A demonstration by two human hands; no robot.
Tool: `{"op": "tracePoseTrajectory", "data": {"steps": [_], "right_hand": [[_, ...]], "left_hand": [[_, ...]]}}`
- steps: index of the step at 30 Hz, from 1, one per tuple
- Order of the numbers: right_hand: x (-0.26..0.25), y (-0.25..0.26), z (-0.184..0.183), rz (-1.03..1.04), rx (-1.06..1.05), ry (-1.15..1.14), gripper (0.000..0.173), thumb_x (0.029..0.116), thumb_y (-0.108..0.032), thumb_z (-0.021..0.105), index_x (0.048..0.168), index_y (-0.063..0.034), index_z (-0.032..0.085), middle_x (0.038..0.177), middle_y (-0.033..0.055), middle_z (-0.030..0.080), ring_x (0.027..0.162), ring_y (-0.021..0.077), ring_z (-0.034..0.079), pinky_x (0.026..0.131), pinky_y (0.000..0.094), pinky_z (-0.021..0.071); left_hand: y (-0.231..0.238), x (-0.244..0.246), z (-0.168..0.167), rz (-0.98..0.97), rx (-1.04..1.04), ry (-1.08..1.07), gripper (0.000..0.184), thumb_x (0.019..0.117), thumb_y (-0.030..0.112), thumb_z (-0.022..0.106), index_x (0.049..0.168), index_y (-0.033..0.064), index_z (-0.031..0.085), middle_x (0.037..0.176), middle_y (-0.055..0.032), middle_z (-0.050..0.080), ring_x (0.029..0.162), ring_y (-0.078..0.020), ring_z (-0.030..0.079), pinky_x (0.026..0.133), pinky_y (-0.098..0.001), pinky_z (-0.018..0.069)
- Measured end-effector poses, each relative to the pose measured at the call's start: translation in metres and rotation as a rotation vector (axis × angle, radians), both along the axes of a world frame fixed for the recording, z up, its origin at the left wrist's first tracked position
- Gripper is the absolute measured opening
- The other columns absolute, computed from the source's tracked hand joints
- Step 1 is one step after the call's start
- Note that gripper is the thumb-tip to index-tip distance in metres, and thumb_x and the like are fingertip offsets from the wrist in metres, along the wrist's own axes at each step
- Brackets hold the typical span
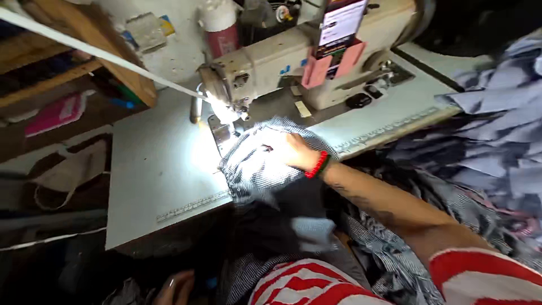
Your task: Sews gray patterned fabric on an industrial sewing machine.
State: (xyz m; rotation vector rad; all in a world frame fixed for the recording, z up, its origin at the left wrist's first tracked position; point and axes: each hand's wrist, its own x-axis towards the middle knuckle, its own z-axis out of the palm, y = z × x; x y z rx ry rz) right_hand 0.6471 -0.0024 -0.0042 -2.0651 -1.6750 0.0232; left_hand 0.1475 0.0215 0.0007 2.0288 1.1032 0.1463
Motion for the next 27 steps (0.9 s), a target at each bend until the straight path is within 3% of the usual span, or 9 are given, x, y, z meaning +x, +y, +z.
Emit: {"op": "tracePoseTrajectory", "data": {"steps": [3,5,8,11,14,17,22,25,27], "right_hand": [[0.0,0.023,-0.004,0.074,-0.045,-0.051,0.043,0.0917,-0.013,0.068,0.134,-0.0183,0.069,0.142,0.0097,0.064,0.124,0.0334,0.065,0.091,0.0609,0.0557],[0.007,0.023,0.0,0.064,-0.066,-0.033,0.044,0.0919,-0.01,0.066,0.135,-0.0199,0.069,0.142,0.0085,0.065,0.121,0.0337,0.067,0.09,0.0619,0.0557],[0.025,0.018,0.0,0.053,-0.061,-0.033,0.036,0.0966,-0.014,0.064,0.131,-0.0198,0.071,0.145,0.0029,0.063,0.125,0.0283,0.066,0.094,0.0584,0.0556],[0.037,0.014,-0.001,0.035,-0.117,-0.054,0.043,0.0974,-0.013,0.066,0.14,-0.0184,0.065,0.15,0.0033,0.059,0.127,0.0291,0.064,0.095,0.0589,0.0546],[0.033,0.014,-0.005,0.043,-0.085,-0.065,0.04,0.0972,-0.018,0.067,0.137,-0.0196,0.067,0.149,0.0027,0.059,0.125,0.0291,0.065,0.092,0.0592,0.0555],[0.032,0.015,-0.01,0.065,-0.046,-0.07,0.036,0.0956,-0.015,0.067,0.131,-0.0213,0.071,0.149,0.0007,0.059,0.125,0.0289,0.065,0.088,0.0597,0.0564],[0.033,0.009,-0.012,0.048,-0.082,-0.096,0.046,0.0939,-0.011,0.069,0.139,-0.0188,0.065,0.153,0.0022,0.055,0.132,0.0294,0.06,0.093,0.0588,0.0553],[0.021,-0.019,-0.006,0.026,-0.119,-0.066,0.036,0.0934,-0.017,0.069,0.129,-0.0155,0.071,0.146,0.0102,0.061,0.129,0.034,0.062,0.092,0.061,0.0553],[0.007,-0.04,-0.008,0.051,-0.081,-0.088,0.026,0.0899,-0.019,0.065,0.113,-0.0126,0.075,0.118,0.0157,0.071,0.104,0.0376,0.07,0.076,0.0608,0.0571]], "left_hand": [[0.029,0.136,0.02,-0.332,0.434,-0.276,0.04,0.0995,0.023,0.062,0.134,0.0038,0.064,0.137,-0.0103,0.065,0.133,-0.0209,0.058,0.114,-0.0417,0.0461],[0.048,0.202,0.018,-0.615,0.607,-0.23,0.047,0.0988,0.028,0.063,0.145,0.0163,0.058,0.151,-0.0069,0.056,0.148,-0.0323,0.041,0.121,-0.0647,0.0256],[0.076,0.234,0.003,-0.842,0.765,-0.163,0.03,0.1025,0.034,0.058,0.13,0.0298,0.068,0.12,0.0027,0.071,0.129,-0.0259,0.057,0.114,-0.066,0.0282],[0.123,0.211,0.001,-0.771,0.602,-0.268,0.029,0.1027,0.043,0.055,0.109,0.0226,0.075,0.093,0.0046,0.074,0.099,-0.0148,0.065,0.107,-0.0532,0.0356],[0.176,0.174,0.021,-0.367,0.584,-0.168,0.029,0.1008,0.031,0.058,0.097,0.0096,0.078,0.086,-0.0045,0.074,0.083,-0.0182,0.07,0.089,-0.0499,0.0535],[0.178,0.171,0.039,-0.132,0.795,-0.191,0.03,0.0979,0.027,0.061,0.116,0.0063,0.073,0.109,-0.0135,0.072,0.11,-0.0339,0.063,0.099,-0.0616,0.0398],[0.103,0.232,0.0,-0.566,0.668,-0.155,0.05,0.1057,0.049,0.047,0.137,0.0158,0.066,0.144,-0.0023,0.062,0.136,-0.0179,0.055,0.119,-0.0519,0.033],[0.118,0.233,-0.009,-0.501,0.737,-0.088,0.054,0.1019,0.057,0.05,0.133,0.0174,0.069,0.141,-0.0014,0.064,0.137,-0.0216,0.055,0.117,-0.0595,0.0316],[0.131,0.225,-0.007,-0.461,0.769,-0.078,0.045,0.102,0.054,0.051,0.128,0.0231,0.072,0.136,0.0024,0.067,0.136,-0.0213,0.054,0.115,-0.0602,0.0307]]}}
